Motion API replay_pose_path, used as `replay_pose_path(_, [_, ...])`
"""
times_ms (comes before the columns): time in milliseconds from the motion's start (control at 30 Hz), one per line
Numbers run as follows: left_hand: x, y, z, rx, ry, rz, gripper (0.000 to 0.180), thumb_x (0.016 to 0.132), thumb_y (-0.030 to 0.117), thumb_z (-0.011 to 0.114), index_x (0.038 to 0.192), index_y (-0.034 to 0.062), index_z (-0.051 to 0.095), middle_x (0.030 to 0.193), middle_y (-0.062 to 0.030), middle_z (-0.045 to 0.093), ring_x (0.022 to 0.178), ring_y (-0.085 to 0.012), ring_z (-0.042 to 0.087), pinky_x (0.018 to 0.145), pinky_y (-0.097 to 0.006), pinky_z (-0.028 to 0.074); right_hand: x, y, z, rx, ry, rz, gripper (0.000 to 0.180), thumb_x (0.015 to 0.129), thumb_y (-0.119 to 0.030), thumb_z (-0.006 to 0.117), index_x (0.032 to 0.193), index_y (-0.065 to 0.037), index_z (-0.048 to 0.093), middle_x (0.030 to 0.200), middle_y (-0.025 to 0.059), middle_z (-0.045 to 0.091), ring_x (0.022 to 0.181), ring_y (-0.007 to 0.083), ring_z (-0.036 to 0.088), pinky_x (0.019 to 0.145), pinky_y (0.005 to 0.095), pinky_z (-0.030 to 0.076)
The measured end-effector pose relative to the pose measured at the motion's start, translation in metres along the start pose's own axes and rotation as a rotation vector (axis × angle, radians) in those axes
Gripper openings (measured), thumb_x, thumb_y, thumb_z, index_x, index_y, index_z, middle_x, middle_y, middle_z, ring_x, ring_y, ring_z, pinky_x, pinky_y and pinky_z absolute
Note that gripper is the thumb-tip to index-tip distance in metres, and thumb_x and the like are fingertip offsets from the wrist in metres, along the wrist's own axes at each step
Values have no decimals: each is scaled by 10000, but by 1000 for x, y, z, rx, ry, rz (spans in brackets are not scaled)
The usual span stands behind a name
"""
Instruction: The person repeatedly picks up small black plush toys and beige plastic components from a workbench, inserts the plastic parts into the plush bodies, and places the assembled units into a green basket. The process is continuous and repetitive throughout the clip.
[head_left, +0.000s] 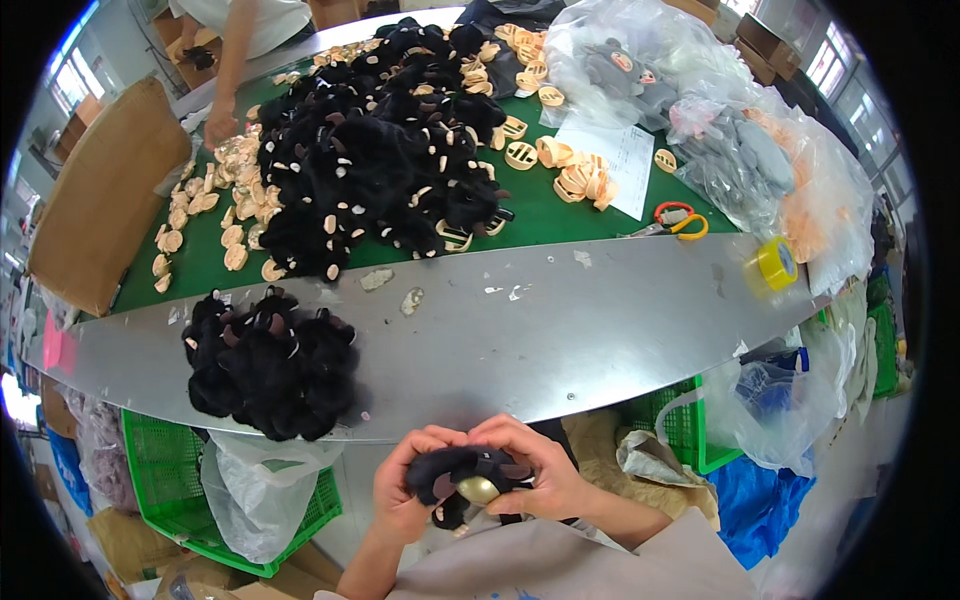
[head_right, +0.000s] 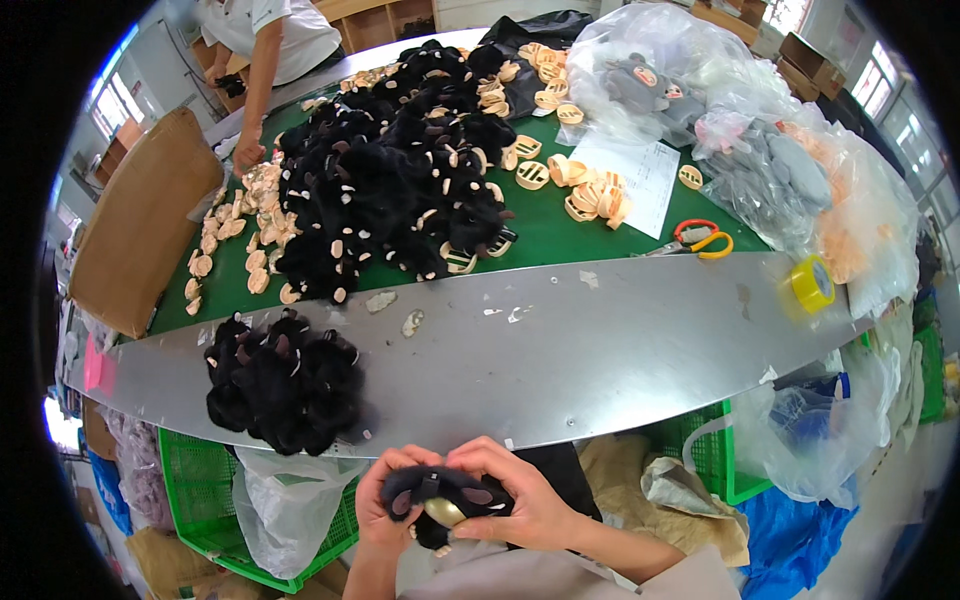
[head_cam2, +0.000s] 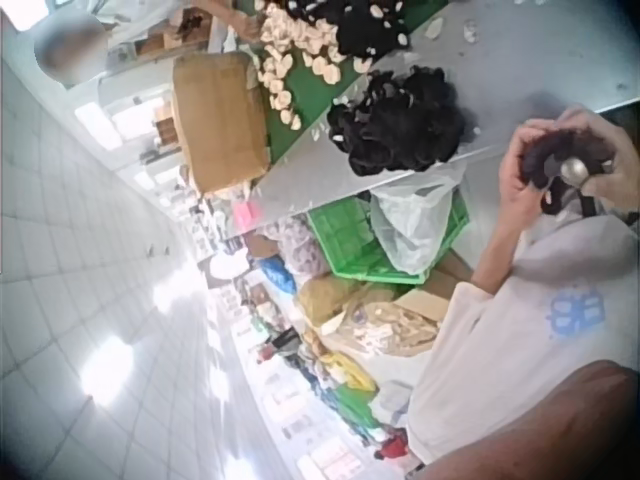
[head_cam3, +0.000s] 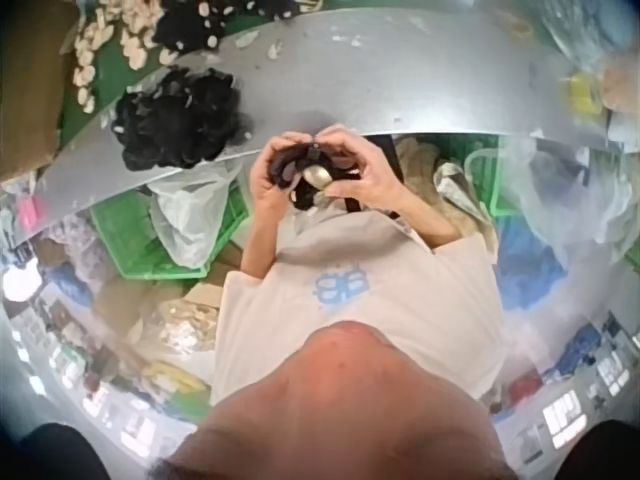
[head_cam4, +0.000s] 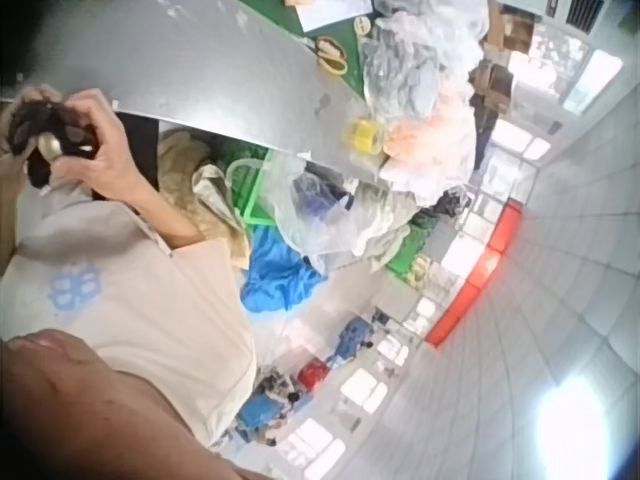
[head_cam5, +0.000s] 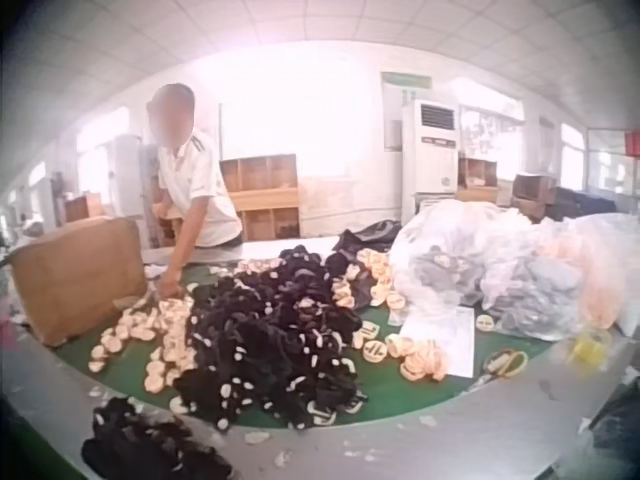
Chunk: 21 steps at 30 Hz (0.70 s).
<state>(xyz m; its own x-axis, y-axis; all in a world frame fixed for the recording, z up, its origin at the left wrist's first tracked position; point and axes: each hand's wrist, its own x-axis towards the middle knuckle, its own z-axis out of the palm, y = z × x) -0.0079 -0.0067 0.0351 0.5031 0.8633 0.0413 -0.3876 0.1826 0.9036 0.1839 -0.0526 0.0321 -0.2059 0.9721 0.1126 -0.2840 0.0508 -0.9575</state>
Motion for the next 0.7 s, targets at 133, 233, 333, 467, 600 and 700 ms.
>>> replay_pose_path(133, [-2, 3, 2, -5, 18, 26, 247, 858, 117, 712, 999, -12, 555, 1115, -169, 604, 1019, -199, 576, 907, -326, 458, 0, -4, 1, -84, -45, -33, 632, 768, -201, 840, 1294, -7, 549, 1224, 108, 509, 1080, 201, 531, 941, 313, 425])
replay_pose_path(233, [-2, 4, 3, 33, 15, 85, 270, 851, 151, 734, 985, -5, 560, 1130, -158, 555, 982, -194, 565, 904, -331, 459, -3, -7, 1, -173, -24, -59, 636, 704, -197, 877, 1237, 21, 606, 1232, 163, 545, 1106, 258, 546, 952, 360, 436])
replay_pose_path(333, [2, 2, 4, 34, 34, 134, 297, 850, 206, 759, 975, 21, 562, 1114, -123, 472, 934, -177, 536, 889, -330, 469, -1, -12, -1, -313, -26, -156, 609, 757, -227, 840, 1264, 20, 610, 1189, 154, 554, 1069, 274, 556, 931, 361, 458])
replay_pose_path(467, [2, 1, 5, 75, 28, 235, 293, 864, 221, 751, 989, 33, 565, 1041, -97, 455, 886, -174, 503, 886, -385, 497, 4, -8, 4, -534, 47, -401, 551, 697, -204, 849, 1163, 23, 661, 1067, 127, 603, 908, 260, 560, 786, 358, 442])
replay_pose_path(600, [-5, -2, 2, 88, -32, 252, 197, 907, 168, 675, 983, 22, 567, 1035, -107, 452, 896, -189, 494, 899, -414, 497, 3, -9, 10, -567, 67, -429, 503, 678, -212, 852, 1079, 16, 653, 1035, 119, 596, 859, 265, 551, 752, 363, 405])
replay_pose_path(700, [-8, -4, 0, 57, -71, 240, 137, 929, 129, 614, 977, 9, 567, 1030, -120, 450, 901, -203, 484, 905, -432, 501, 4, -9, 11, -560, 25, -408, 508, 656, -229, 861, 1045, 12, 640, 1002, 111, 584, 843, 272, 540, 752, 364, 403])
